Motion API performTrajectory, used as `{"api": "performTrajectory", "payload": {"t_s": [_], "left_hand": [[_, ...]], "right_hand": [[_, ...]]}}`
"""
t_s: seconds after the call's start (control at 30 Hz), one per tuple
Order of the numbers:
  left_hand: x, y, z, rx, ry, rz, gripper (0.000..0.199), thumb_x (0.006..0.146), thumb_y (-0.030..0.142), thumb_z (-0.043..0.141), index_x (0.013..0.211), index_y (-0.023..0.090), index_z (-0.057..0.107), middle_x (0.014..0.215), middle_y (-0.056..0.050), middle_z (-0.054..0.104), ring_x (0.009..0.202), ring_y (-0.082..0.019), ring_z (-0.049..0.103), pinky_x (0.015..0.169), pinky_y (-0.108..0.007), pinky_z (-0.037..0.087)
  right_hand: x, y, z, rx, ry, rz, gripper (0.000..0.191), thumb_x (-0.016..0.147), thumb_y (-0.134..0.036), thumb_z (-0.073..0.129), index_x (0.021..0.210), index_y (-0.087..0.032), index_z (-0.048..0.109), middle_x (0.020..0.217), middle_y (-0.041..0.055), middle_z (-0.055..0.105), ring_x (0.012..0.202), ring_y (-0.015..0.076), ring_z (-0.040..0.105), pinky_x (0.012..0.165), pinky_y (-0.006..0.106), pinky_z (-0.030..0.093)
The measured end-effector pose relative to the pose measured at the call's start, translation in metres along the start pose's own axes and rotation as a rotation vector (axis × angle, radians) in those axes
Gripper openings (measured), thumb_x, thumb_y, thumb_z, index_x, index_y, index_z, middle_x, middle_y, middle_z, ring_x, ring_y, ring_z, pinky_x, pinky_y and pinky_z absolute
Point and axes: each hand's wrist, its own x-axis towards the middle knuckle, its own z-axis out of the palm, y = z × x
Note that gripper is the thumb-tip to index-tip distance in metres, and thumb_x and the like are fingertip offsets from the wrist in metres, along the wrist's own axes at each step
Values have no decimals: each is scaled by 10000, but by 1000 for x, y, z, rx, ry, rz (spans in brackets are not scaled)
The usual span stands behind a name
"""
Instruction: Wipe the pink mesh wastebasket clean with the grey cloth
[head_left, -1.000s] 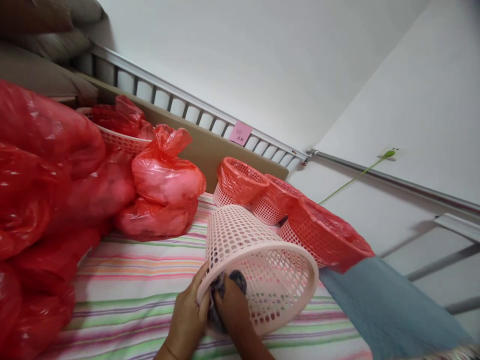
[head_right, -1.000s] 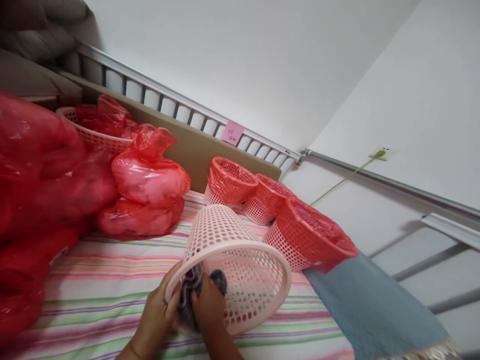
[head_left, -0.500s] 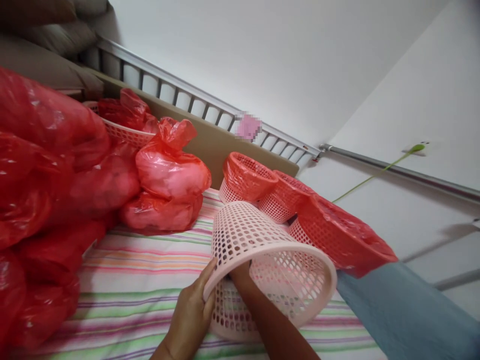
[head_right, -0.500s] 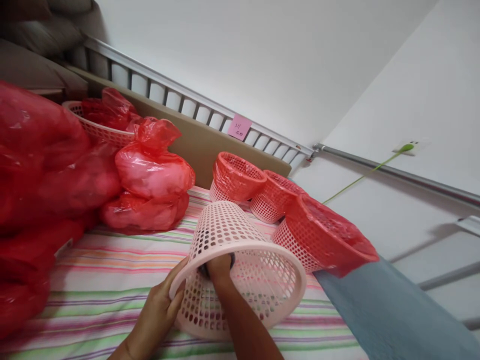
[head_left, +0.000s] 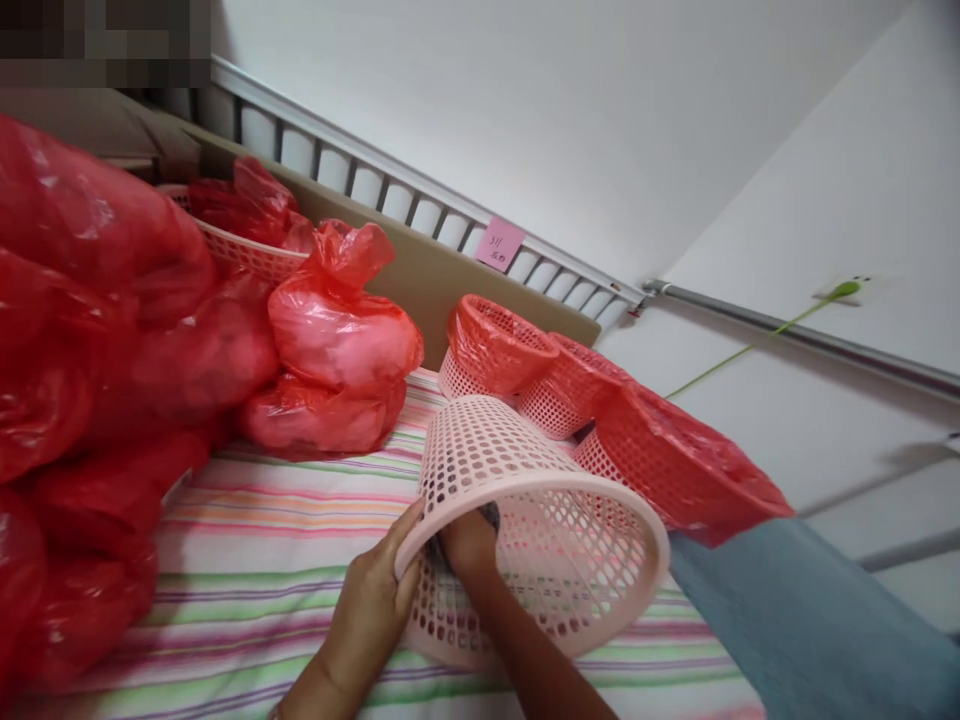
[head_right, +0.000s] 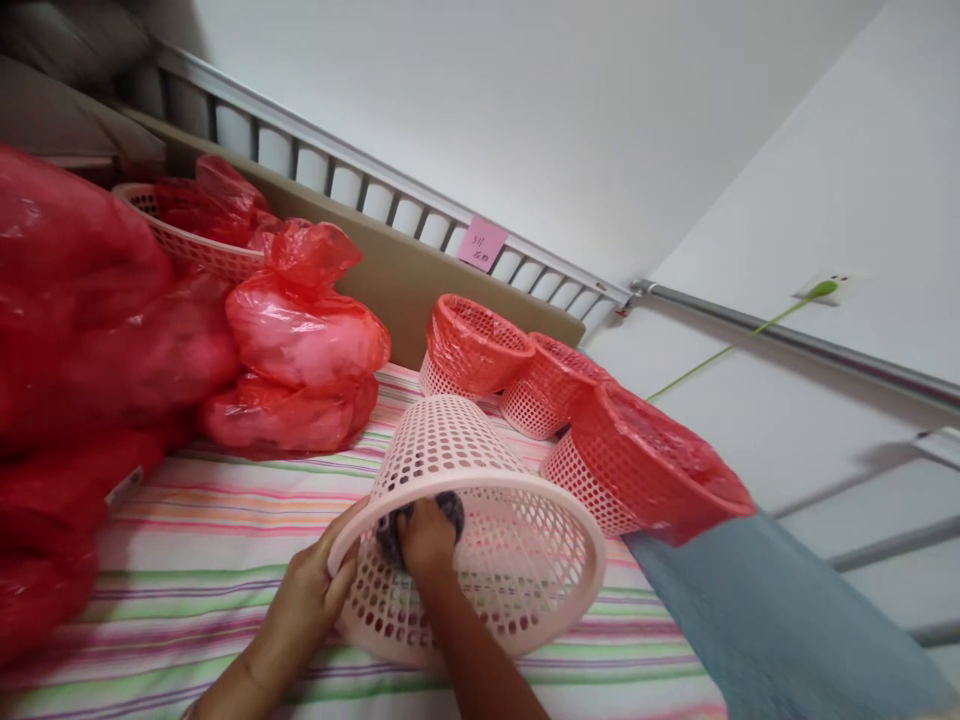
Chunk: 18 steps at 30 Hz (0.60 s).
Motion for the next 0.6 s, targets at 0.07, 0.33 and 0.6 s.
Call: {"api": "performTrajectory", "payload": {"t_s": [0.07,0.33,0.6], "left_hand": [[-1,0,-1,-2,13,-4,519,817,125,410,1327,218,389,1236,-46,616,1047,-157,626,905,-276,491],[2,14,-17,54,23,4,486,820,148,426,1300,223,440,1128,-30,680,948,-158,665,824,-248,513],[8,12,-50,108,172,54,506,792,155,456,1287,264,462,1126,-25,670,897,-153,658,825,-261,499]], "right_hand": [[-34,-1,1,25,7,-13,325,834,-268,491,1133,-163,565,1060,103,637,1013,214,578,850,288,417],[-93,-1,-34,107,-128,-191,359,717,-238,527,1071,-227,586,993,34,668,923,189,603,814,244,409],[26,5,-33,-151,162,-55,475,811,-323,511,1255,-156,483,1260,141,524,1176,281,448,936,373,358]]}}
